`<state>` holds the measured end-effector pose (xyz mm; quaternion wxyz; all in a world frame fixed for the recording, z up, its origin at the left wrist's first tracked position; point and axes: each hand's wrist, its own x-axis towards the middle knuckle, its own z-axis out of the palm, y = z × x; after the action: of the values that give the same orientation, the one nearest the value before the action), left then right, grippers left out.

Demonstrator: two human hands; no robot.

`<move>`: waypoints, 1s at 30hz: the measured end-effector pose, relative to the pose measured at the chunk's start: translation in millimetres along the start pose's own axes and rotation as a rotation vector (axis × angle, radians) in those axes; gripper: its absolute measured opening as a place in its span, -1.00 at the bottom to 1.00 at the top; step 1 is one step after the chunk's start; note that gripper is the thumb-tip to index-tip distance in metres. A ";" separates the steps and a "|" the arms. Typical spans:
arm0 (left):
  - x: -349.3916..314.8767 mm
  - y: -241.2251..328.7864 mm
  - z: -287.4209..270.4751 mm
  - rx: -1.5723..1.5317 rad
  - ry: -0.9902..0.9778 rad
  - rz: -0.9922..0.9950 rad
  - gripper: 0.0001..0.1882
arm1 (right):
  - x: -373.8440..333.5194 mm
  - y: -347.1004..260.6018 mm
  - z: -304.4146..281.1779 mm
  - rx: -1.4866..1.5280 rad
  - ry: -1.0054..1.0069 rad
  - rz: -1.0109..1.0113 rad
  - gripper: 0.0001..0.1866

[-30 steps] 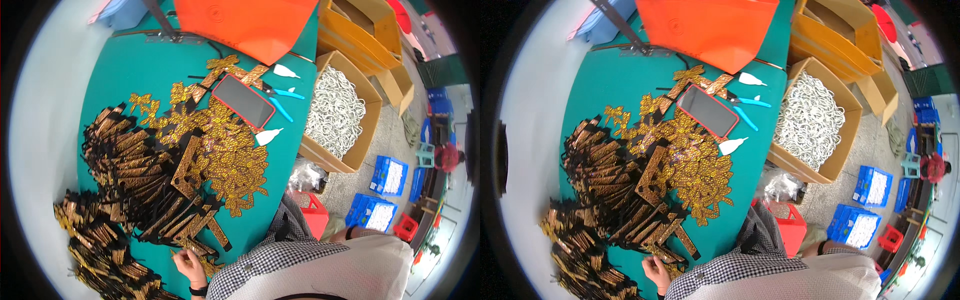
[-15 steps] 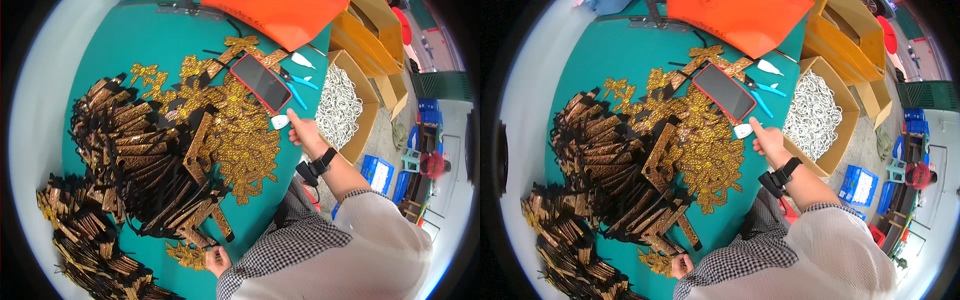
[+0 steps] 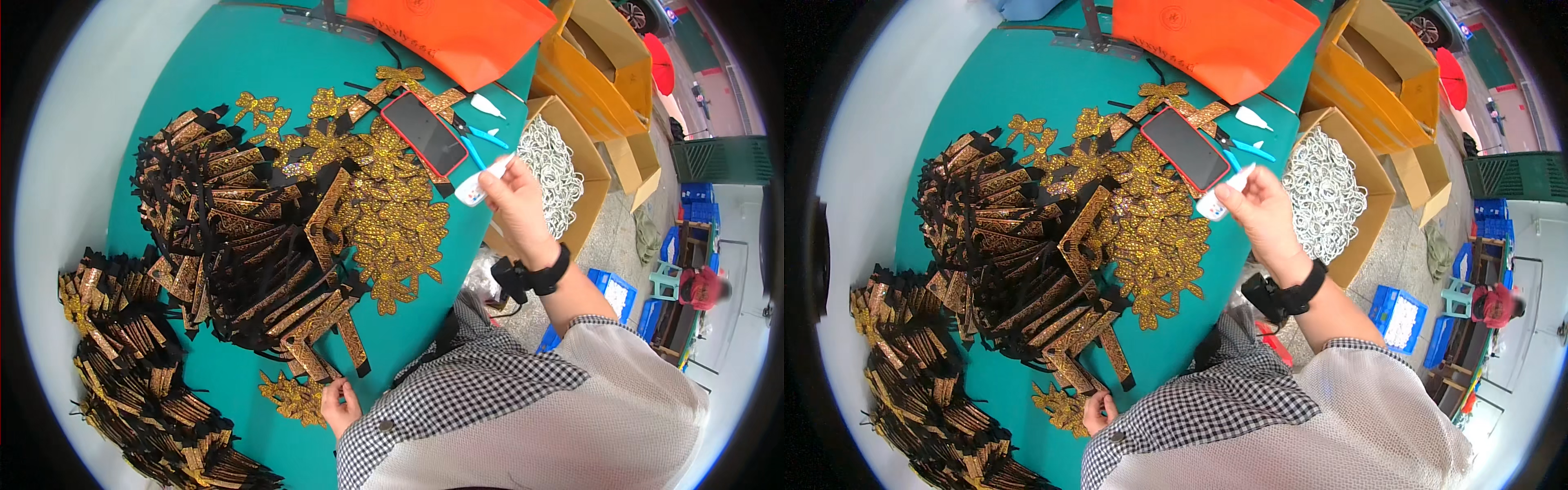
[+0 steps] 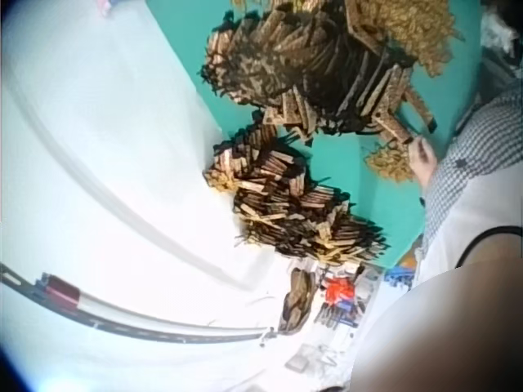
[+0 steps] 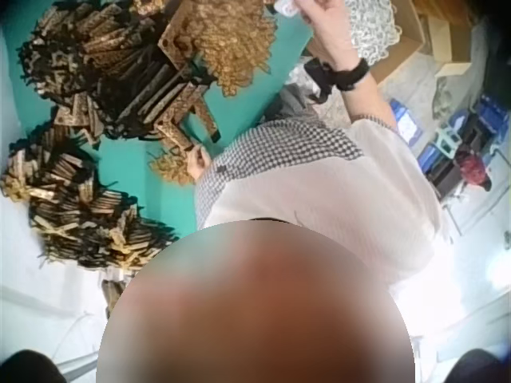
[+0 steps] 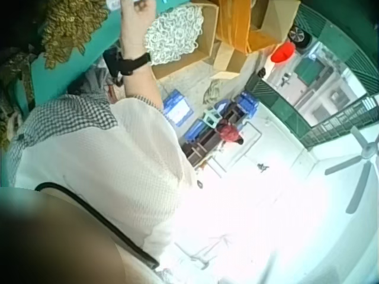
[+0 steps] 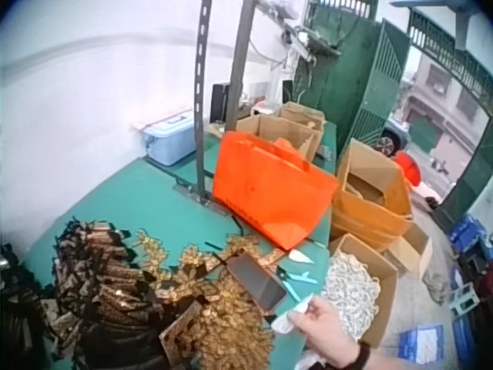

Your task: The recorder applies glue to small butterfly-shaped shoe decorations and attaches them to a larger shoe component.

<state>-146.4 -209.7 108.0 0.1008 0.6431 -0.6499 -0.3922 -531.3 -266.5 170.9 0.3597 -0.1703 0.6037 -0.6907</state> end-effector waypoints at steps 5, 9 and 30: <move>-3.5 -9.2 0.6 0.054 -0.030 0.092 -0.88 | -9.6 -75.4 27.7 0.080 -0.236 -0.234 -0.69; -9.8 6.2 -2.3 0.007 -0.036 -0.001 -0.87 | -22.9 -99.8 40.3 0.052 -0.269 -0.490 -0.57; -60.7 -75.2 -21.5 -0.114 0.067 0.334 -0.91 | -194.6 -217.0 127.2 0.157 -0.485 -0.885 -0.68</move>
<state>-66.6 -152.2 97.0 0.2222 0.5322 -0.7207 -0.3846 -376.4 -217.6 444.3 0.1744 -0.5376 0.3189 -0.7608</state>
